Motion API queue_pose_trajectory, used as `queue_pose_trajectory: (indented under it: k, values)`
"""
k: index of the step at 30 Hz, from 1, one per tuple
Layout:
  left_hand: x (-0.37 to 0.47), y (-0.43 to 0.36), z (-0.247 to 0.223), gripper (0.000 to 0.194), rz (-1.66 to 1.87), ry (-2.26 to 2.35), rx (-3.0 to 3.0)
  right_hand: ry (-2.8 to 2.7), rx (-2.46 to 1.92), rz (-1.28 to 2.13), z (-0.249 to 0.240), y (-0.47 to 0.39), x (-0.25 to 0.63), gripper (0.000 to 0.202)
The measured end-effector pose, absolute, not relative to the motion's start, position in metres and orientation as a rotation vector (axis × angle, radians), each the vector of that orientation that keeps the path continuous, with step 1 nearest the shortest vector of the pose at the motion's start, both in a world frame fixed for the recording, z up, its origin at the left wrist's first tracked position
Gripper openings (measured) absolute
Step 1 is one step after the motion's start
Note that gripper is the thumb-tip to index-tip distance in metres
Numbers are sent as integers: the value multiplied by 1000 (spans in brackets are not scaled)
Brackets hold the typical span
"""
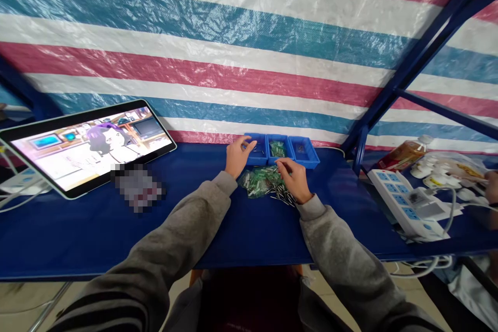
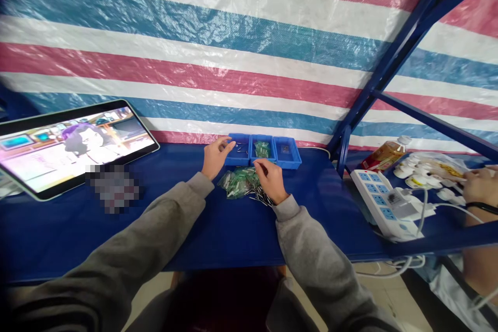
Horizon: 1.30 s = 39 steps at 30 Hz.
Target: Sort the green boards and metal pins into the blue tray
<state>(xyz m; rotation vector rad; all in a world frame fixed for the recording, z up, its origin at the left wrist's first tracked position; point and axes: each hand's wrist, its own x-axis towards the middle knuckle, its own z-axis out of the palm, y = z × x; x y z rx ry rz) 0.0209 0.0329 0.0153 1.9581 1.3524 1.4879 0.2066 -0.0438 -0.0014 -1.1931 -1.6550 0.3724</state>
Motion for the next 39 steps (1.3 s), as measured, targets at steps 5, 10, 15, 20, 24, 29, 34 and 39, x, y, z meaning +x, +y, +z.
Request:
queue_pose_trajectory:
  k: [5,10,15,20,24,29,34,39]
  values:
    - [6,16,13,26,1226,1214,2307,-1685,-1198,332,-1,-43,206,28]
    - [-13,-4,10,37,733,1284,2658,-1704,-1199,311,-1,-42,205,29]
    - [-7,-14,8,40,488,1426,2784,-1722,-1203,305,-3,-42,204,29]
    - [4,-20,5,27,430,1473,2806,-1745,-1205,316,-4,-42,202,28]
    - [5,-20,4,23,383,1512,2835,-1749,-1203,315,-4,-42,202,28]
    - [4,-19,12,26,720,1488,2821,-1716,-1205,299,-2,-43,204,28]
    - [14,-20,22,26,1402,1148,2538,-1683,-1121,430,1,-45,202,34]
    - [29,-19,10,30,1437,956,2154,-1647,-1125,447,0,-44,201,25]
